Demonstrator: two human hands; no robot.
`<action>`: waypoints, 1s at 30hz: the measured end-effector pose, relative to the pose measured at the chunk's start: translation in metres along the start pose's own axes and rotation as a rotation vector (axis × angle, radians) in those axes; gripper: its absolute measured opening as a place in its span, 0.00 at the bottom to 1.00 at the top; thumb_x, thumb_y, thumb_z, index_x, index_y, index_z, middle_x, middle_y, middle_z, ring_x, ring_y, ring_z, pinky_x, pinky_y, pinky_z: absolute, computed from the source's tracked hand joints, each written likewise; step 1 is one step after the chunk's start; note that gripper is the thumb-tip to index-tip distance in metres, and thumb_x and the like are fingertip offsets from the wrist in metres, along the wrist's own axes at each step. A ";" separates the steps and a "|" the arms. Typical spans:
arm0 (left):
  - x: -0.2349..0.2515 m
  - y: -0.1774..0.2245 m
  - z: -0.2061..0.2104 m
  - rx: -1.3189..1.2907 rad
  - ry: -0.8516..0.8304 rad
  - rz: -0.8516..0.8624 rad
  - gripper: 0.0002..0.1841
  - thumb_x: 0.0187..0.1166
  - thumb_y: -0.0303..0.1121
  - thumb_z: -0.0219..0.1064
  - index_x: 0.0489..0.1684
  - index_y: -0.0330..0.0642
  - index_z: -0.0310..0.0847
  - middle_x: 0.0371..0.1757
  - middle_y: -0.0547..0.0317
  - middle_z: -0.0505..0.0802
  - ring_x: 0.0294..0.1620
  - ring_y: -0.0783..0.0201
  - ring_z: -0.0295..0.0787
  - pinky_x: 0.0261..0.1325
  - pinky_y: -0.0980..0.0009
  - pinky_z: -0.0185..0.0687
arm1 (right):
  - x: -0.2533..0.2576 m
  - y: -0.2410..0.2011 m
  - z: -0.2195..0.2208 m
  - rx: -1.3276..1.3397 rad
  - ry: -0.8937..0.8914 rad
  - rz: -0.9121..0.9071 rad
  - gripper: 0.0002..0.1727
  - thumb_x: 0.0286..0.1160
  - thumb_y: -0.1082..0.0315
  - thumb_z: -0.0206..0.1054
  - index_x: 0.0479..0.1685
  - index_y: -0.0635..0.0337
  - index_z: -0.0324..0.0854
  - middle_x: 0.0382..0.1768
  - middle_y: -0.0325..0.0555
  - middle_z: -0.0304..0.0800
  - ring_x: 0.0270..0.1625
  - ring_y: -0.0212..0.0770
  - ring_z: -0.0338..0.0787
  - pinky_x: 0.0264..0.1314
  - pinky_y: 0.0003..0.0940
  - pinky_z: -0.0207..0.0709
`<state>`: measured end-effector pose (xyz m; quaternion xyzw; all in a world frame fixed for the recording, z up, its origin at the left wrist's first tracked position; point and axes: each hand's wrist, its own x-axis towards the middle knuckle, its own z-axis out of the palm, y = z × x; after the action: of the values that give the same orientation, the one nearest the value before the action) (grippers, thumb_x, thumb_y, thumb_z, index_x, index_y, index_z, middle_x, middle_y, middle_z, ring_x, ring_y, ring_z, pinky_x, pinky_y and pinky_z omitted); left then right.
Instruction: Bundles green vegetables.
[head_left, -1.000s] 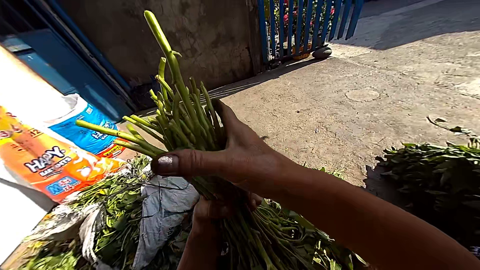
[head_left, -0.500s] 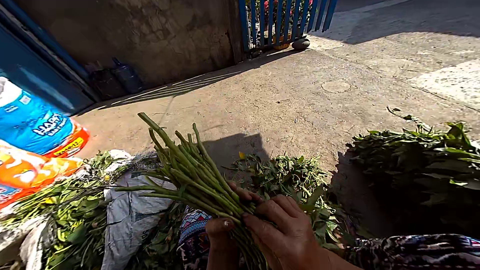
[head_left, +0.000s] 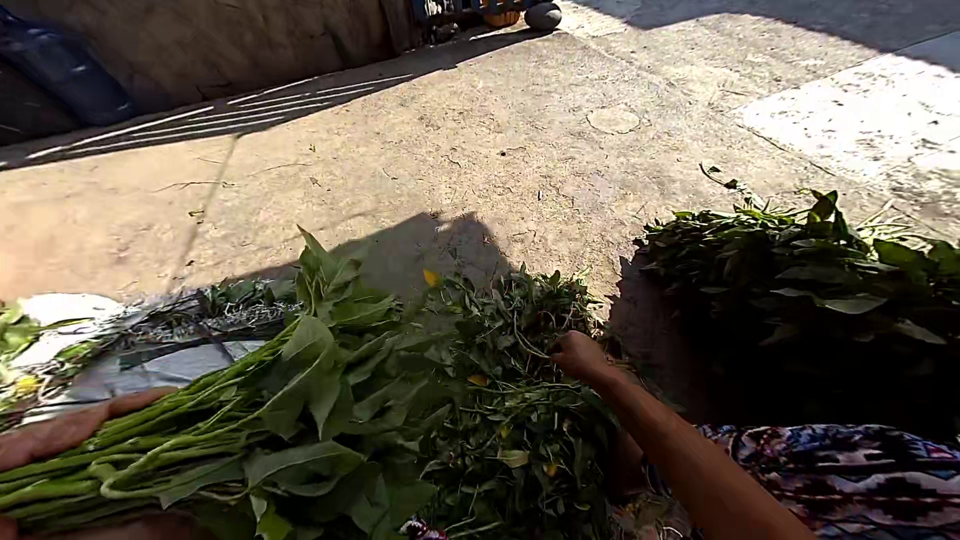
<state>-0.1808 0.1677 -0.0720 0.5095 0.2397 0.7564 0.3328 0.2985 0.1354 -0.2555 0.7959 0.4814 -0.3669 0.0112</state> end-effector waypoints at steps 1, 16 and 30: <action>-0.005 0.002 0.001 0.003 -0.012 -0.038 0.22 0.84 0.51 0.58 0.41 0.37 0.81 0.45 0.55 0.92 0.54 0.56 0.92 0.67 0.62 0.86 | 0.001 0.001 0.016 -0.066 -0.060 0.049 0.15 0.74 0.58 0.69 0.52 0.57 0.91 0.55 0.59 0.92 0.62 0.62 0.90 0.63 0.70 0.79; -0.016 -0.022 0.038 -0.760 -0.074 -0.016 0.29 0.59 0.35 0.84 0.59 0.34 0.81 0.37 0.52 0.93 0.40 0.54 0.93 0.53 0.54 0.91 | -0.001 -0.008 -0.012 0.106 0.319 -0.275 0.17 0.89 0.62 0.59 0.62 0.61 0.89 0.55 0.61 0.92 0.59 0.61 0.91 0.62 0.67 0.80; -0.049 -0.007 0.119 -1.212 -0.491 -0.229 0.28 0.59 0.34 0.84 0.60 0.38 0.81 0.36 0.50 0.94 0.39 0.52 0.94 0.55 0.52 0.89 | -0.259 -0.169 -0.122 0.950 -0.201 -1.234 0.11 0.92 0.56 0.57 0.57 0.51 0.80 0.32 0.39 0.84 0.23 0.24 0.78 0.22 0.16 0.74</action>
<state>-0.0556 0.1386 -0.0632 0.3610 -0.2583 0.5789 0.6840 0.1688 0.0748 0.0445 0.2670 0.6248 -0.5436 -0.4928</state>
